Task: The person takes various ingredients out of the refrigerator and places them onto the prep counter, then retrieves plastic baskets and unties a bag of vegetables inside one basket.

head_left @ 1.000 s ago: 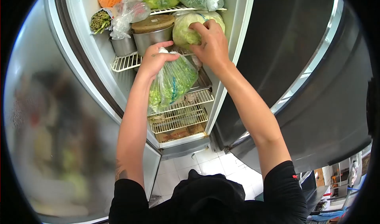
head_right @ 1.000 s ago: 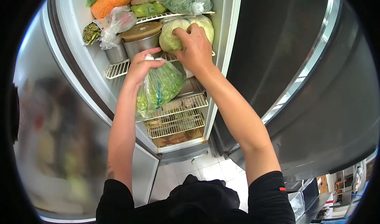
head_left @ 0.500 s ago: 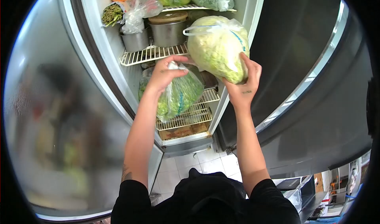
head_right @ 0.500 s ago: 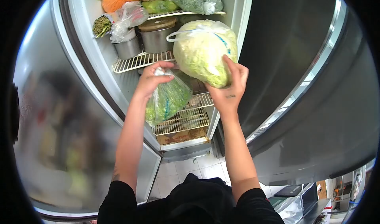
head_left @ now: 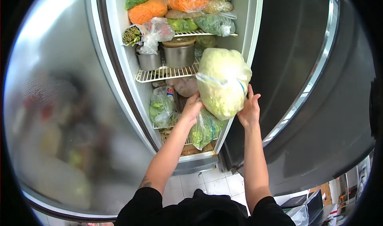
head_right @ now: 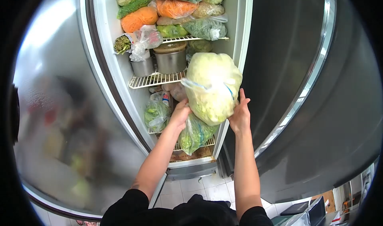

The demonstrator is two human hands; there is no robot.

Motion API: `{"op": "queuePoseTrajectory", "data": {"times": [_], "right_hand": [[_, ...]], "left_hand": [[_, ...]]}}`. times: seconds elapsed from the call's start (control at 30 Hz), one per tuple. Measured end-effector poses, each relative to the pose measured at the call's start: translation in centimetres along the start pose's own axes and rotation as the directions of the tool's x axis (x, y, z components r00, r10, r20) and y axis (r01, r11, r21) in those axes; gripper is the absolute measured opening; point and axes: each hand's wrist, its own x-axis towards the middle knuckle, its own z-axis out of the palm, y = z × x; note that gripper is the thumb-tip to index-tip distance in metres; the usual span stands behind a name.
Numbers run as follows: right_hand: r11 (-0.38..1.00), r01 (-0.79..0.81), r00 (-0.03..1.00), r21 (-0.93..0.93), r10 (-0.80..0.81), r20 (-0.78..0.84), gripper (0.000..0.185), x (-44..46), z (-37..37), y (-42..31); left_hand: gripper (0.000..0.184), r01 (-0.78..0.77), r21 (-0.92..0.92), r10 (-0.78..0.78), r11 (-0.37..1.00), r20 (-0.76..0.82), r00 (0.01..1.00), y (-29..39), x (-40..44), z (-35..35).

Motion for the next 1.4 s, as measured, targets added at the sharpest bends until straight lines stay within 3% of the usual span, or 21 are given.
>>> {"op": "queuePoseTrajectory", "data": {"times": [0.07,0.13,0.17,0.2,0.33,0.4,0.47,0.67,0.93,1.0,1.07,1.3,1.4], "right_hand": [[0.978,-0.052,0.995,0.201,0.033,0.094,0.092,1.7,-3.1,1.5],[0.987,-0.090,0.994,0.131,0.097,-0.049,0.066,2.6,-5.6,4.0],[0.959,-0.095,0.991,0.267,0.116,-0.064,0.055,1.9,-6.7,5.1],[0.955,-0.126,0.986,0.269,0.149,-0.070,0.055,0.6,-6.3,5.3],[0.944,-0.081,0.983,0.321,0.129,-0.132,0.054,-5.9,-6.5,7.5],[0.927,-0.075,0.982,0.368,0.134,-0.136,0.054,-9.0,-6.0,7.2],[0.885,-0.156,0.975,0.439,0.208,-0.072,0.054,-12.0,-5.3,6.4],[0.738,-0.357,0.927,0.573,0.358,0.116,0.052,-21.9,-4.7,0.6],[0.905,-0.134,0.977,0.403,0.188,-0.097,0.048,-32.6,-6.5,-7.1],[0.942,-0.047,0.980,0.333,0.108,-0.167,0.048,-36.5,-6.8,-9.2],[0.966,0.121,0.972,0.228,-0.068,-0.224,0.052,-40.8,-7.0,-10.4],[0.973,0.227,0.841,0.047,-0.172,-0.513,0.051,-52.9,-8.1,-14.3],[0.966,0.258,0.736,-0.016,-0.207,-0.644,0.051,-56.5,-8.0,-14.1]], "left_hand": [[0.068,-0.031,0.218,0.043,0.976,-0.052,0.998,-1.5,-1.1,-0.5],[0.068,-0.060,0.244,0.075,0.968,-0.055,0.996,-2.1,-3.4,0.1],[0.067,-0.076,0.339,0.100,0.938,-0.054,0.994,-2.6,-4.6,0.2],[0.065,-0.090,0.432,0.123,0.898,-0.048,0.991,-3.1,-5.8,0.4],[0.062,-0.064,0.391,0.080,0.918,-0.025,0.996,-4.2,-11.4,0.6],[0.058,-0.031,0.512,0.039,0.858,-0.005,0.999,-2.8,-15.1,2.3],[0.057,-0.064,0.542,0.067,0.838,0.015,0.998,-4.3,-17.5,2.1],[0.053,0.106,0.481,-0.160,0.870,0.071,0.985,-5.6,-24.9,6.5],[0.046,0.092,0.472,-0.165,0.877,0.115,0.980,-8.6,-31.6,10.8],[0.046,0.123,0.453,-0.189,0.883,0.104,0.976,-10.0,-32.6,10.9],[0.044,0.192,0.434,-0.252,0.880,0.084,0.964,-11.2,-33.5,10.8],[0.043,0.260,0.563,-0.422,0.784,0.177,0.889,-17.3,-32.5,10.7],[0.041,0.164,0.625,-0.422,0.763,0.290,0.859,-19.6,-32.6,11.3]]}}
